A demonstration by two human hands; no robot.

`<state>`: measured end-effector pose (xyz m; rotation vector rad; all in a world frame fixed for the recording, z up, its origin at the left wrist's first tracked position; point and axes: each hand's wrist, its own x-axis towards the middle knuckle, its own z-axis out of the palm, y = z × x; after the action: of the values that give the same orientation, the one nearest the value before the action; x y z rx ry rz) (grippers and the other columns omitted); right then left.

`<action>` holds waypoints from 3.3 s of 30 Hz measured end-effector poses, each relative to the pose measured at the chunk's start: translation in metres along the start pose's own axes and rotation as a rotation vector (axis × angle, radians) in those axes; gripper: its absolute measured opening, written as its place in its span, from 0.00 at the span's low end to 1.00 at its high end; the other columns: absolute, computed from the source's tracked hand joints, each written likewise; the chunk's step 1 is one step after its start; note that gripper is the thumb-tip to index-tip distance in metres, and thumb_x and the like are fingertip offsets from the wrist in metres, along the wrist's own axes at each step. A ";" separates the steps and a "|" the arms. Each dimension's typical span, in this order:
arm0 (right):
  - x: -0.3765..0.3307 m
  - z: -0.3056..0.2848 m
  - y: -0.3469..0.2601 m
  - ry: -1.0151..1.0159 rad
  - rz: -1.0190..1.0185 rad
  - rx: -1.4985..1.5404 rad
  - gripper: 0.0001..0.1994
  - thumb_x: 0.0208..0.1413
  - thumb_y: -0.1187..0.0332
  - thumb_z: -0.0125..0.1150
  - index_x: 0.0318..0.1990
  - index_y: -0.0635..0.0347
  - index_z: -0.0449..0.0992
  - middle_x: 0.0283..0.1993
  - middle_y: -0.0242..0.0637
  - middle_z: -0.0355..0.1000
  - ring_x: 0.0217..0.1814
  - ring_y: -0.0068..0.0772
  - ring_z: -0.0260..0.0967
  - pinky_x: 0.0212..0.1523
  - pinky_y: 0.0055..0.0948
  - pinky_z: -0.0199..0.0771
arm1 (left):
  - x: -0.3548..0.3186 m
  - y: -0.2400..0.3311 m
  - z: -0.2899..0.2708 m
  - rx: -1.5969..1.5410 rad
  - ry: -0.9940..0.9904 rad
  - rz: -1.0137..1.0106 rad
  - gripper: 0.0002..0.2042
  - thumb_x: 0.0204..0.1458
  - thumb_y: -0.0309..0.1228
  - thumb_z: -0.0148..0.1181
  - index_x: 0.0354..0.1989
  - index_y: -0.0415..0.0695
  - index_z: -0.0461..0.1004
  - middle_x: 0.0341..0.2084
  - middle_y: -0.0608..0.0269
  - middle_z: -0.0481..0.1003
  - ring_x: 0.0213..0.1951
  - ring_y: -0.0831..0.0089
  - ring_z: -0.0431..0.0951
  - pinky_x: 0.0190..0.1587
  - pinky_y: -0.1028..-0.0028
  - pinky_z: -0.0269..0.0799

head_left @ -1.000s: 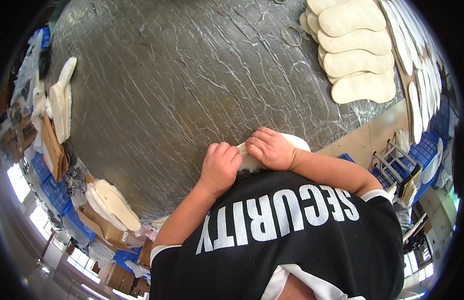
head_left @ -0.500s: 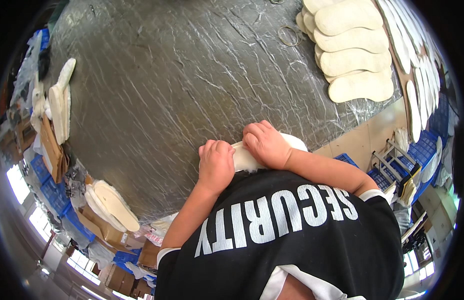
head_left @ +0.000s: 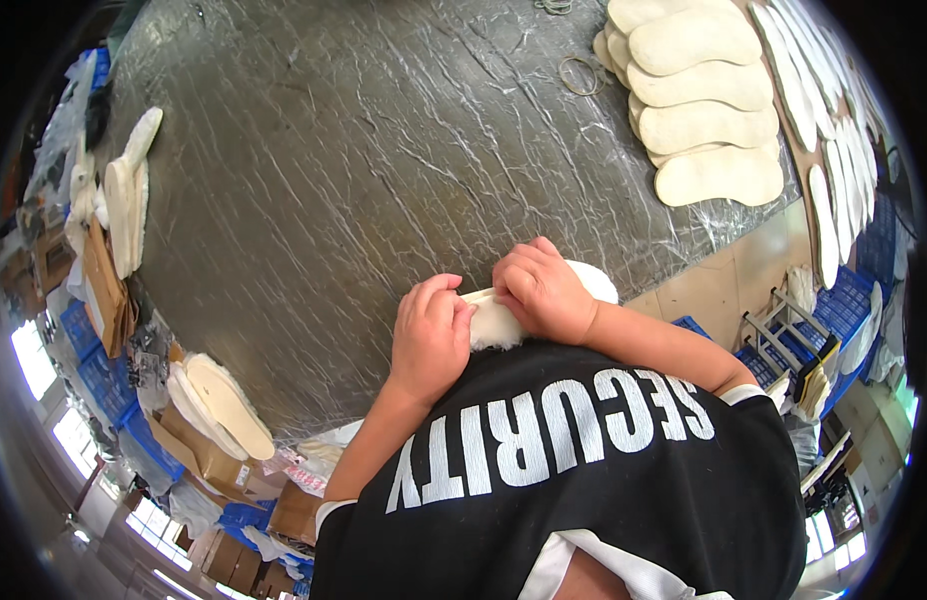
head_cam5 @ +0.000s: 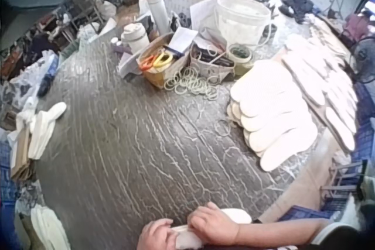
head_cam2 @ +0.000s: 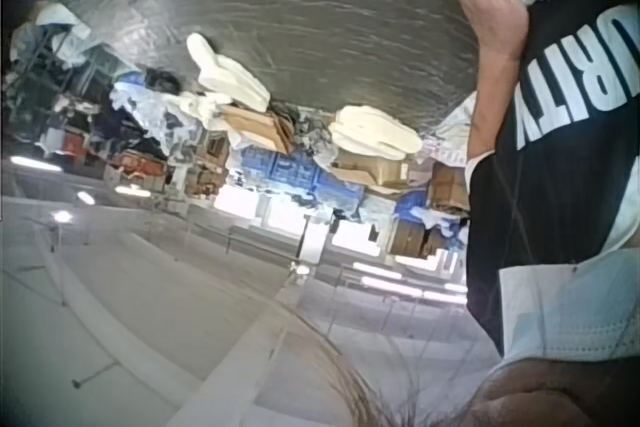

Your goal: The recorder is hand-assembling shoe insoles by fitting a foam or padded layer into the fabric cover.

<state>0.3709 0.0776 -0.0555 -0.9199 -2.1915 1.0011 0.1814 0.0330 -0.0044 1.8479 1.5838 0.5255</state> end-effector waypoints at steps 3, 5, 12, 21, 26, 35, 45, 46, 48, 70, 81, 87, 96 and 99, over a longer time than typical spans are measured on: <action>-0.001 -0.006 -0.005 0.000 -0.028 0.015 0.11 0.39 0.76 0.62 0.28 0.56 0.64 0.31 0.31 0.69 0.34 0.35 0.68 0.37 0.35 0.61 | -0.004 0.008 -0.001 0.011 0.004 -0.008 0.06 0.46 0.22 0.60 0.29 0.40 0.68 0.35 0.55 0.74 0.37 0.56 0.74 0.43 0.63 0.66; -0.004 -0.009 -0.007 -0.004 -0.045 0.021 0.12 0.39 0.76 0.62 0.27 0.55 0.64 0.31 0.31 0.69 0.34 0.35 0.67 0.37 0.35 0.61 | -0.005 0.011 0.000 0.015 0.002 -0.011 0.06 0.46 0.22 0.60 0.29 0.41 0.68 0.32 0.57 0.75 0.35 0.58 0.74 0.41 0.63 0.65; -0.002 -0.033 -0.029 -0.010 0.054 0.203 0.12 0.39 0.72 0.66 0.31 0.56 0.69 0.31 0.31 0.70 0.35 0.36 0.68 0.37 0.35 0.60 | -0.015 0.018 -0.004 0.018 0.082 0.152 0.09 0.43 0.23 0.63 0.27 0.43 0.67 0.29 0.62 0.75 0.31 0.62 0.73 0.37 0.65 0.63; -0.013 -0.046 -0.036 -0.123 0.037 0.104 0.08 0.38 0.69 0.68 0.27 0.54 0.74 0.26 0.29 0.71 0.32 0.33 0.69 0.35 0.33 0.60 | -0.018 0.042 -0.032 0.001 0.010 0.004 0.21 0.32 0.35 0.73 0.36 0.44 0.72 0.31 0.64 0.76 0.36 0.63 0.75 0.47 0.65 0.61; -0.017 -0.052 -0.039 -0.163 -0.004 0.108 0.07 0.41 0.67 0.67 0.27 0.54 0.75 0.25 0.30 0.70 0.32 0.33 0.69 0.36 0.34 0.60 | -0.025 0.047 -0.032 0.016 -0.091 0.036 0.16 0.38 0.36 0.70 0.33 0.43 0.73 0.32 0.64 0.77 0.37 0.64 0.74 0.47 0.65 0.60; -0.019 -0.055 -0.041 -0.203 -0.023 0.089 0.07 0.42 0.67 0.67 0.27 0.54 0.75 0.25 0.30 0.70 0.33 0.33 0.69 0.36 0.34 0.60 | -0.030 0.052 -0.030 0.009 0.002 0.117 0.05 0.42 0.25 0.64 0.28 0.43 0.74 0.32 0.64 0.77 0.35 0.64 0.74 0.46 0.65 0.61; -0.021 -0.053 -0.042 -0.251 -0.001 0.119 0.07 0.42 0.67 0.67 0.28 0.54 0.76 0.26 0.32 0.71 0.34 0.35 0.70 0.38 0.36 0.63 | -0.037 0.056 -0.023 0.045 0.024 0.186 0.07 0.39 0.22 0.64 0.27 0.43 0.73 0.32 0.63 0.76 0.35 0.64 0.73 0.45 0.64 0.62; -0.022 -0.052 -0.042 -0.255 -0.003 0.129 0.07 0.41 0.67 0.67 0.28 0.54 0.76 0.27 0.32 0.72 0.34 0.36 0.70 0.38 0.36 0.63 | -0.039 0.056 -0.019 0.014 0.033 0.165 0.07 0.40 0.22 0.63 0.27 0.42 0.72 0.31 0.63 0.75 0.35 0.64 0.74 0.45 0.63 0.62; -0.022 -0.051 -0.042 -0.261 -0.006 0.138 0.07 0.41 0.67 0.67 0.28 0.54 0.76 0.27 0.32 0.72 0.34 0.36 0.70 0.38 0.36 0.63 | -0.042 0.056 -0.014 -0.017 0.044 0.143 0.07 0.40 0.21 0.62 0.27 0.41 0.70 0.30 0.63 0.75 0.34 0.63 0.74 0.45 0.62 0.62; 0.004 -0.054 -0.047 -0.144 -0.245 0.087 0.07 0.40 0.68 0.67 0.26 0.54 0.74 0.23 0.27 0.69 0.32 0.32 0.66 0.38 0.35 0.58 | -0.064 0.042 -0.033 -0.492 0.201 -0.216 0.20 0.46 0.26 0.68 0.47 0.34 0.71 0.42 0.59 0.75 0.44 0.75 0.74 0.48 0.75 0.69; 0.030 -0.049 -0.046 -0.240 -0.099 0.058 0.11 0.53 0.62 0.59 0.25 0.58 0.74 0.21 0.37 0.70 0.26 0.41 0.69 0.35 0.38 0.63 | -0.046 0.039 -0.014 -0.761 0.368 -0.461 0.07 0.54 0.24 0.59 0.39 0.33 0.74 0.33 0.59 0.78 0.35 0.78 0.75 0.39 0.78 0.72; 0.059 -0.056 -0.013 -0.543 0.903 0.665 0.15 0.59 0.63 0.56 0.41 0.69 0.77 0.26 0.33 0.73 0.26 0.22 0.67 0.28 0.28 0.68 | -0.027 0.047 -0.037 0.046 0.468 0.101 0.30 0.52 0.47 0.61 0.54 0.36 0.64 0.54 0.51 0.69 0.57 0.58 0.68 0.61 0.59 0.58; 0.010 0.009 0.026 -1.062 0.873 1.427 0.06 0.52 0.67 0.61 0.27 0.58 0.73 0.17 0.30 0.63 0.17 0.19 0.60 0.16 0.24 0.57 | -0.019 0.065 -0.019 0.274 0.323 0.290 0.18 0.38 0.37 0.70 0.37 0.47 0.73 0.38 0.67 0.77 0.49 0.63 0.74 0.61 0.52 0.50; 0.013 0.004 0.013 -1.201 0.944 1.665 0.07 0.53 0.66 0.59 0.28 0.58 0.73 0.18 0.32 0.65 0.18 0.21 0.62 0.19 0.27 0.61 | -0.019 0.064 -0.017 0.230 0.364 0.298 0.15 0.38 0.35 0.71 0.34 0.48 0.74 0.35 0.68 0.77 0.44 0.64 0.75 0.60 0.51 0.51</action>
<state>0.3644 0.0925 -0.0655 -0.3237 -0.3728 3.4817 0.2122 0.0136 0.0543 2.2822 1.6604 0.8856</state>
